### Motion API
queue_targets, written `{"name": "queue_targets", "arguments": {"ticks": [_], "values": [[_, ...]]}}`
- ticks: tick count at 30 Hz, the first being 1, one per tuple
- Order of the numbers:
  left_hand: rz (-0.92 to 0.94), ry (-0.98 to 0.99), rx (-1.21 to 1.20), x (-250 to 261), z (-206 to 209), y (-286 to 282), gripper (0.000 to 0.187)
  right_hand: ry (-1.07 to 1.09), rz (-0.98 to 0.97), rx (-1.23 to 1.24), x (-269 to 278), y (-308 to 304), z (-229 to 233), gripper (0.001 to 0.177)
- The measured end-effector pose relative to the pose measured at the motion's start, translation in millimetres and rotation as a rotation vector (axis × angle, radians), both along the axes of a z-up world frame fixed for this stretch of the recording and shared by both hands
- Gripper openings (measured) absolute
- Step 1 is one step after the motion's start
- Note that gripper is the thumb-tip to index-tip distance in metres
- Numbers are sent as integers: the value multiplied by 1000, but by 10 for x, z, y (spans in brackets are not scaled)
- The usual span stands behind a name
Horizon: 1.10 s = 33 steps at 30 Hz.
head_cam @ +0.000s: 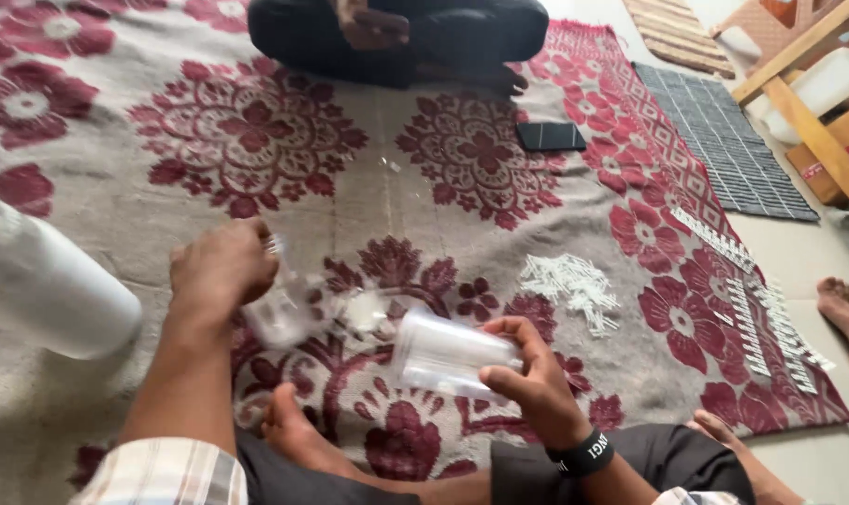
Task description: Manually applying small 'OUCO' logo stickers to clear plastic cups while sitting on the floor.
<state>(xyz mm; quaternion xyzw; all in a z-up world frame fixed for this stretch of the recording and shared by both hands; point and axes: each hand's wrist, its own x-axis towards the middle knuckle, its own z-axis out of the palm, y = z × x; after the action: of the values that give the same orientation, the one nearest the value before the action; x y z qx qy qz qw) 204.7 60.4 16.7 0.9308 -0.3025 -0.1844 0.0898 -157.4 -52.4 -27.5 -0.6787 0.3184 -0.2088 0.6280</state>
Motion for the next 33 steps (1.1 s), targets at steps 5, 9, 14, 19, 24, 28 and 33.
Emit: {"name": "queue_targets", "arguments": {"ticks": [5,9,14,19,24,28,33], "values": [[-174,-329,94,-92,-377,-190,55,-23,-101,90,-18,-113,-58,81],[-121,125,-36,-751,445,-311,30,-98,-126,47,62,-130,25,82],[-432,630,-508,-973,4,-400,23,-120,-147,7,44,-129,-65,82],[-395,764,-462,-953,20,-428,22,-159,-129,35,108,-94,-42,81],[-190,656,-611,-959,126,-406,19,-50,-185,-144,262,64,100,75],[-250,430,-583,-984,107,-405,22,-4,-206,-214,268,136,198,71],[-170,320,-477,-1059,25,-494,23,180,-289,-208,305,241,377,65]]}}
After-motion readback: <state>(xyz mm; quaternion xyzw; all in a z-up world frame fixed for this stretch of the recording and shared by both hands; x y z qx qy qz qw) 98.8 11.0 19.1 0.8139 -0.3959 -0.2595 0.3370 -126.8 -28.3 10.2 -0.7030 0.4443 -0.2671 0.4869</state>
